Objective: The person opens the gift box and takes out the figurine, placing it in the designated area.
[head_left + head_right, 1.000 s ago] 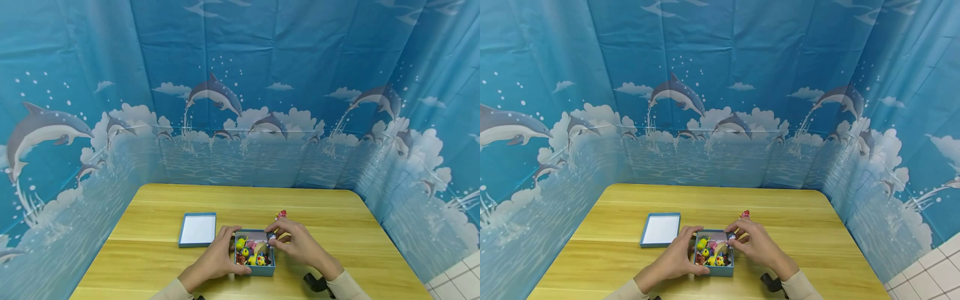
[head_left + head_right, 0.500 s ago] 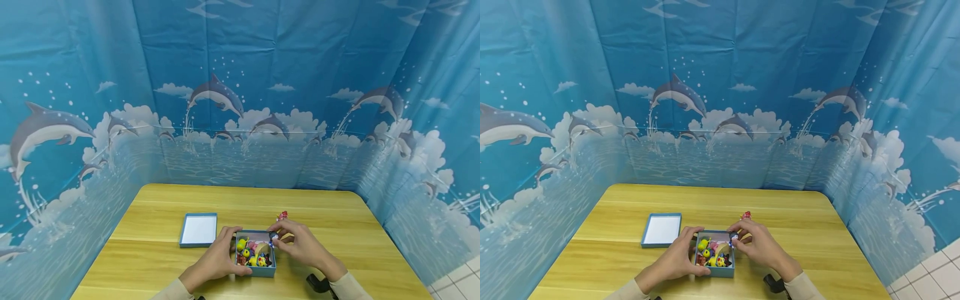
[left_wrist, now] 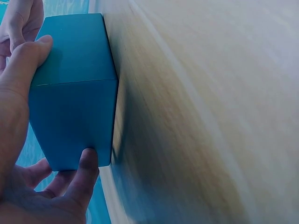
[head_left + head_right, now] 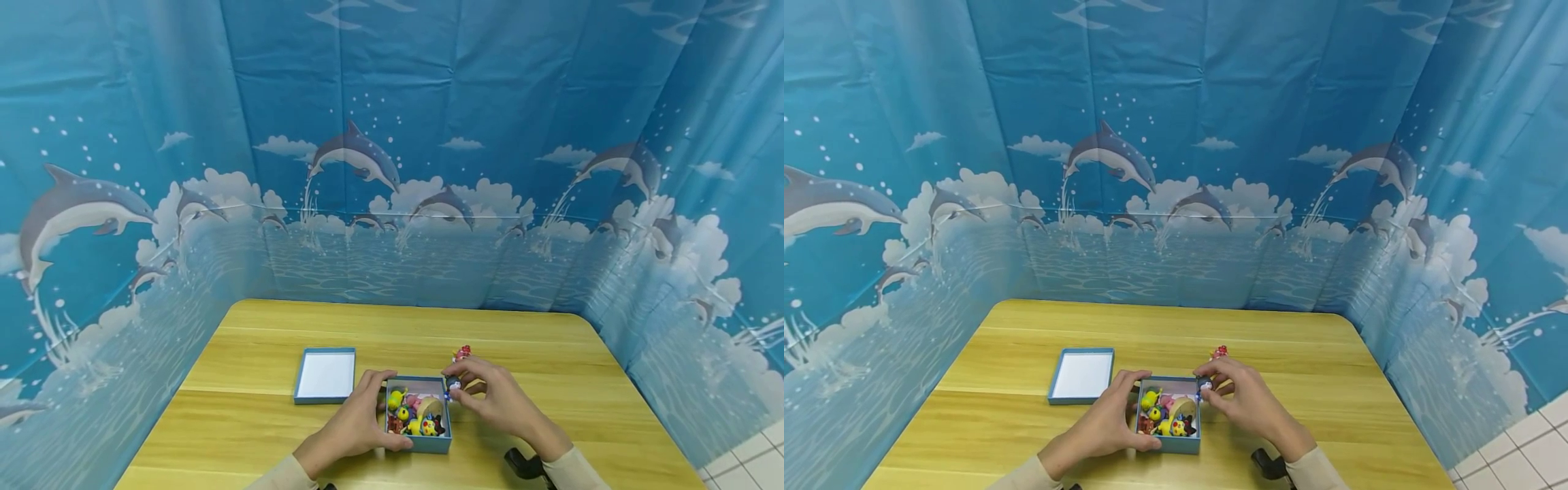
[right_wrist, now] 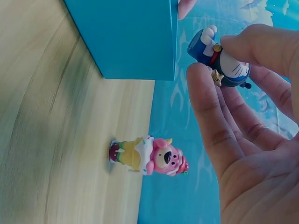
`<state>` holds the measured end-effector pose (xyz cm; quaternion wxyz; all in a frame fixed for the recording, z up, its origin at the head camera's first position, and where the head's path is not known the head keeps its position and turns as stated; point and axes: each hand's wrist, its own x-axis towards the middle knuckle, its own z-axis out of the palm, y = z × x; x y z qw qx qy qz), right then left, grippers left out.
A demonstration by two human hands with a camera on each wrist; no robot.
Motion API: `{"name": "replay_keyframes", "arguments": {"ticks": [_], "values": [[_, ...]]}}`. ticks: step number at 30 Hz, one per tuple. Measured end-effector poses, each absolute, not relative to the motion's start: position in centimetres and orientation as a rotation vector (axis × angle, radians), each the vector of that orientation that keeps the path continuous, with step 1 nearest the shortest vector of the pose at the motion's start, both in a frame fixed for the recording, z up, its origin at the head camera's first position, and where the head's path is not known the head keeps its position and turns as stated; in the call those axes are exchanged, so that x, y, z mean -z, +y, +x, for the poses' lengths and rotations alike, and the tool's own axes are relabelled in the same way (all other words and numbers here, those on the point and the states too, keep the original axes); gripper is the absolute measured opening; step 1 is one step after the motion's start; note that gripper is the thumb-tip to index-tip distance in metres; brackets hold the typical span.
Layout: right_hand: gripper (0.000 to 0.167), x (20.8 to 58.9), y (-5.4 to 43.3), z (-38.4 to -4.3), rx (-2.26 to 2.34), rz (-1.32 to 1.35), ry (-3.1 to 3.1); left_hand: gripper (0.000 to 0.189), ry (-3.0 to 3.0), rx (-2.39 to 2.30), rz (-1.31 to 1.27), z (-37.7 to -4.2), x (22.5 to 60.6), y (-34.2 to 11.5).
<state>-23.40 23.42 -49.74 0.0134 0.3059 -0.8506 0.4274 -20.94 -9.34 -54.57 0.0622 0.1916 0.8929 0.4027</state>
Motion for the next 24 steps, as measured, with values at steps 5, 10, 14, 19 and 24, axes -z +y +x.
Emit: {"name": "replay_keyframes", "arguments": {"ticks": [5, 10, 14, 19, 24], "values": [[0.029, 49.7, 23.7, -23.5, -1.299, 0.935, -2.636, 0.127, 2.703, -1.213, 0.581, -21.1, 54.5, -9.2], [0.029, 50.1, 23.9, -23.6, -1.289, 0.937, -2.629, 0.127, 2.71, -1.2, 0.577, -20.9, 54.7, -9.4], [0.031, 50.2, 24.3, -23.7, -1.267, 0.897, -2.647, 0.127, 2.711, -1.208, 0.579, -20.8, 54.8, -9.4], [0.036, 50.0, 25.0, -23.9, -1.219, 0.856, -2.65, 0.127, 2.708, -1.207, 0.588, -20.8, 54.8, -9.3], [0.043, 49.7, 25.6, -24.1, -1.209, 0.806, -2.658, 0.129, 2.713, -1.19, 0.592, -20.9, 54.6, -9.3]]}}
